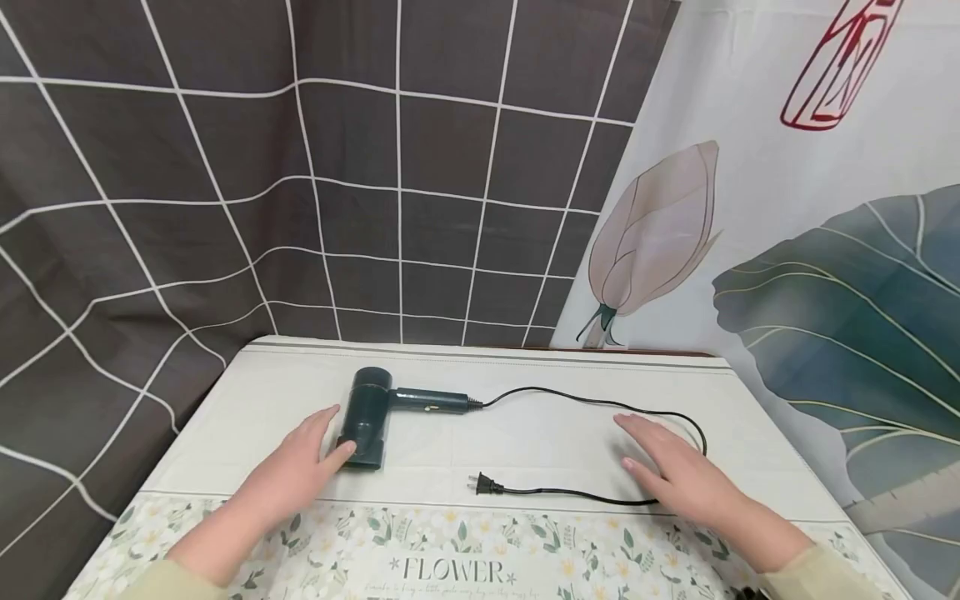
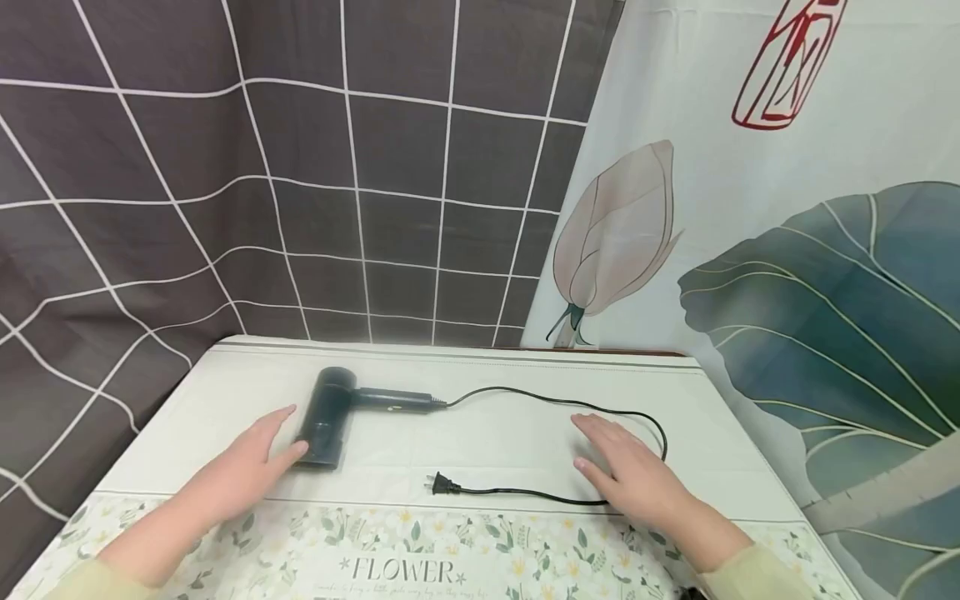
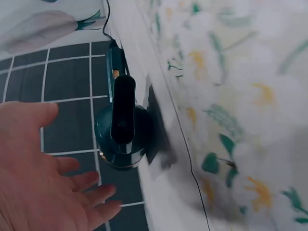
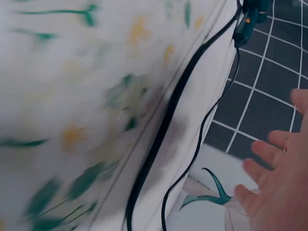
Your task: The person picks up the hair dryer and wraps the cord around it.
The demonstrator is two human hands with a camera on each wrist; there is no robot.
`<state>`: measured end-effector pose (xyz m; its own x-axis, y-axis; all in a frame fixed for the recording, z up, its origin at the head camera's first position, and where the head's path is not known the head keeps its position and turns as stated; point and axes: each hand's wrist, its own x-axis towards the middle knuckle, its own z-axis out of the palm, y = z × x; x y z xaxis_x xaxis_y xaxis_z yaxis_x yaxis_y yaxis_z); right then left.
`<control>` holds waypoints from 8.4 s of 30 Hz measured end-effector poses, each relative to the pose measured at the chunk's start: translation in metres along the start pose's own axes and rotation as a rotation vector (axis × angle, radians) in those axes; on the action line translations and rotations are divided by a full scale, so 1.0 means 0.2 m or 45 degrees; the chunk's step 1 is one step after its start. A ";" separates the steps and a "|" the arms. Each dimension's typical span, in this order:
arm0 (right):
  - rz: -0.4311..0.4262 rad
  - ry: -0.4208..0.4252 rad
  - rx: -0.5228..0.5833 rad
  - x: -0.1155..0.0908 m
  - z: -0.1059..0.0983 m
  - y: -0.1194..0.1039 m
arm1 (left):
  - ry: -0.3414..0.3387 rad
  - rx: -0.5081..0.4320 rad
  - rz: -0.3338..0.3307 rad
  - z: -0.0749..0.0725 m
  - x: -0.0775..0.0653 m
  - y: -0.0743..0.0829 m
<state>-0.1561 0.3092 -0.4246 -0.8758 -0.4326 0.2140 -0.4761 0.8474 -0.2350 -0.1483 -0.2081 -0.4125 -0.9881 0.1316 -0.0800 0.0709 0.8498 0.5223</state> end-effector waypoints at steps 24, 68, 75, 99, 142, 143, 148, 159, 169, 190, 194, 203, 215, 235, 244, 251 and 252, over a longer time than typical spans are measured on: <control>0.176 -0.327 -0.030 0.74 0.20 0.08 | -0.217 -0.515 -0.423 -0.03 0.48 0.00; 0.255 -0.126 0.155 0.72 0.16 0.03 | -0.193 -0.764 -0.468 -0.04 0.40 -0.02; 0.255 0.005 0.341 0.59 0.09 0.01 | -0.168 -0.897 -0.429 -0.05 0.28 0.03; 0.029 0.233 0.457 0.25 0.02 -0.18 | -0.112 -0.887 -0.392 -0.02 0.14 0.11; 0.064 0.163 0.532 0.53 0.09 -0.50 | -0.199 -0.921 -0.261 0.08 0.09 0.28; 0.071 0.156 0.535 0.53 0.09 -0.50 | -0.202 -0.919 -0.254 0.08 0.09 0.28; 0.092 0.131 0.576 0.53 0.10 -0.50 | -0.216 -0.915 -0.224 0.08 0.09 0.28; 0.192 0.080 0.803 0.54 0.13 -0.50 | -0.235 -1.020 -0.233 0.12 0.08 0.28; 0.198 0.131 0.707 0.53 0.21 -0.50 | -0.164 -1.112 -0.252 0.13 0.09 0.30; -0.164 0.145 0.332 0.41 0.24 -0.59 | -0.031 -0.999 -0.280 0.11 0.08 0.32; -0.272 0.196 0.290 0.41 0.23 -0.59 | -0.024 -0.956 -0.275 0.12 0.09 0.32; -0.318 0.234 0.238 0.41 0.19 -0.60 | -0.004 -0.861 -0.258 0.13 0.09 0.31; -0.362 0.254 0.172 0.43 0.16 -0.59 | -0.018 -0.788 -0.272 0.13 0.09 0.30; -0.335 0.230 0.199 0.49 0.12 -0.53 | -0.057 -0.756 -0.273 0.14 0.09 0.27; -0.234 0.083 0.332 0.51 0.10 -0.52 | -0.098 -0.773 -0.234 0.13 0.08 0.27; -0.213 -0.082 0.485 0.52 0.08 -0.50 | -0.124 -0.810 -0.224 0.14 0.08 0.25; -0.217 -0.102 0.512 0.52 0.08 -0.49 | -0.127 -0.812 -0.223 0.14 0.08 0.25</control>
<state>-0.2023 0.1754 -0.3940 -0.7779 -0.5918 0.2114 -0.5935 0.5814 -0.5565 -0.1566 -0.1490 -0.4107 -0.9581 0.0917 -0.2714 -0.2144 0.3988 0.8916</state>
